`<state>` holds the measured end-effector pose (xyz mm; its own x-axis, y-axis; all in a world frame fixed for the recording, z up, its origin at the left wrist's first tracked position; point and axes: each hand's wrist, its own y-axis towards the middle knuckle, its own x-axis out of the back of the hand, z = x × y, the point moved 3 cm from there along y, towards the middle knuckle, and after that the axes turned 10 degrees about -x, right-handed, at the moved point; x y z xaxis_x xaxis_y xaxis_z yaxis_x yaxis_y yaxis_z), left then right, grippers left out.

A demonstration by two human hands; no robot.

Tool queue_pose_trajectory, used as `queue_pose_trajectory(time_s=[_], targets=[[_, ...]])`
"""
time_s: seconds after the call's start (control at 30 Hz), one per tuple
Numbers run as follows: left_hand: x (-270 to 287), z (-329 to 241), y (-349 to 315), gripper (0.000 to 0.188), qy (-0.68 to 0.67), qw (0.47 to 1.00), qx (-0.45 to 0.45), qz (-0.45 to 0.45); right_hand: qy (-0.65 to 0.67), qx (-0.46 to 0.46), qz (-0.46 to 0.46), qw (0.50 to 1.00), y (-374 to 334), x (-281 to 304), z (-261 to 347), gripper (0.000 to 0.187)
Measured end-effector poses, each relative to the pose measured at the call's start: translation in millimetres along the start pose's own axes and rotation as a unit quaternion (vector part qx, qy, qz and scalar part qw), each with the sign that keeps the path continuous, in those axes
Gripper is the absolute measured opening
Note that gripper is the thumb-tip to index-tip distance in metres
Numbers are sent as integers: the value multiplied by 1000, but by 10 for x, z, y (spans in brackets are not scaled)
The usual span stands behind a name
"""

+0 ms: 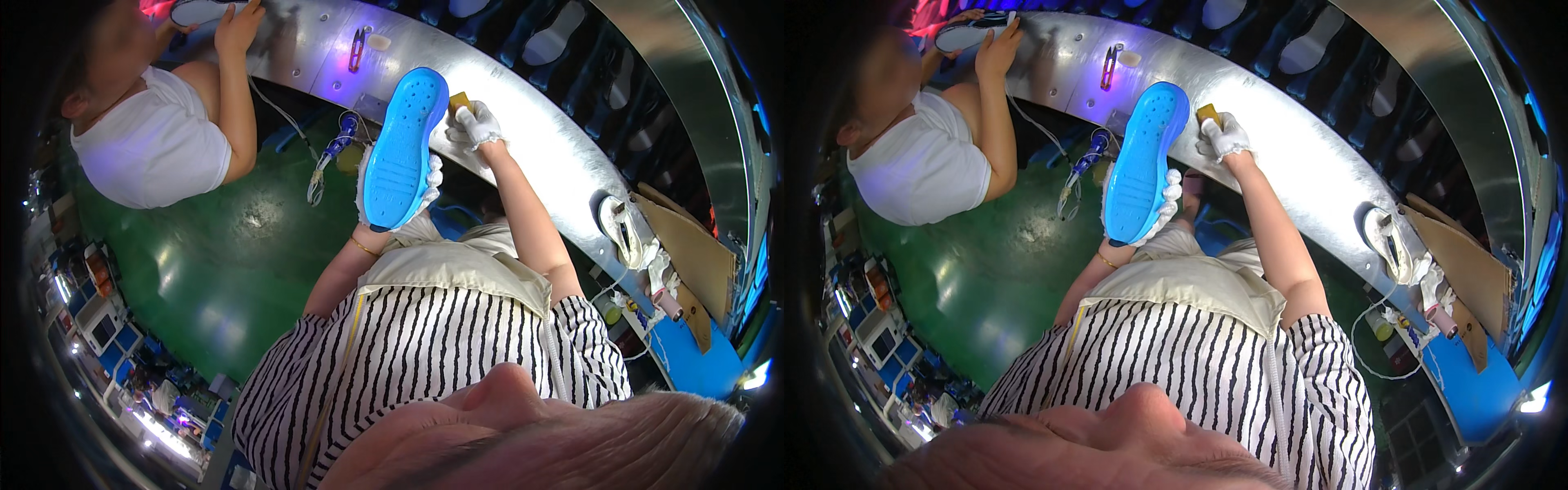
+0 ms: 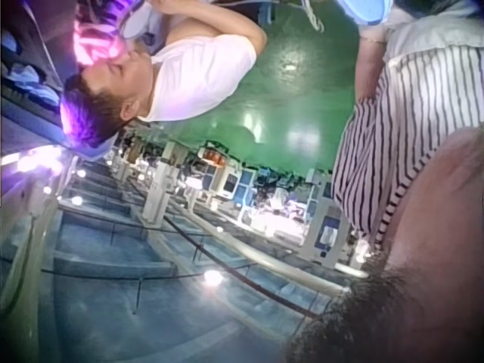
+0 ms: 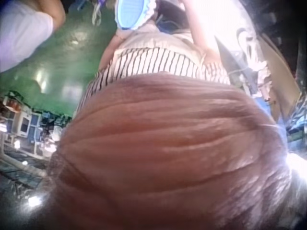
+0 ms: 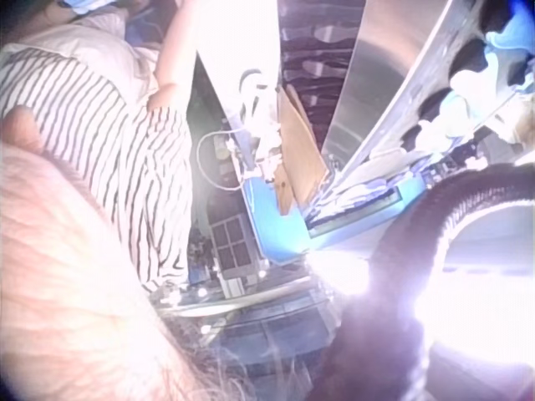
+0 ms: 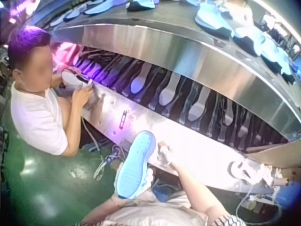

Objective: The person applies adhesive to a blue shoe insole using a brush and a glue dispenser, then places the insole onto a moving conveyor belt.

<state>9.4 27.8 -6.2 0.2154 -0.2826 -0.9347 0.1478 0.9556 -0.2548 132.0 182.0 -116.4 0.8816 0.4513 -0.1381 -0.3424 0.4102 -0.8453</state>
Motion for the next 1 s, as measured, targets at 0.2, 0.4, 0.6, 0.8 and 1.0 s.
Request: queue_pose_trajectory(time_s=[0.2,0.4,0.6,0.8,1.0], targets=[[64,143,46,85,-24,1000,5,-8,-408,147,-233,870,-214,189,305,62],[130,121,60,89,-23,1000,-17,5,-449,425,-340,709,-825,10,598,37],[115,126,46,91,-27,999,-19,-8,-322,553,-183,746,-1077,-219,604,11],[97,104,43,92,-16,1000,-2,-7,-389,568,-211,694,-1187,-252,655,13],[65,110,58,93,4,1000,6,-3,-489,574,-228,616,-1263,-220,731,11]])
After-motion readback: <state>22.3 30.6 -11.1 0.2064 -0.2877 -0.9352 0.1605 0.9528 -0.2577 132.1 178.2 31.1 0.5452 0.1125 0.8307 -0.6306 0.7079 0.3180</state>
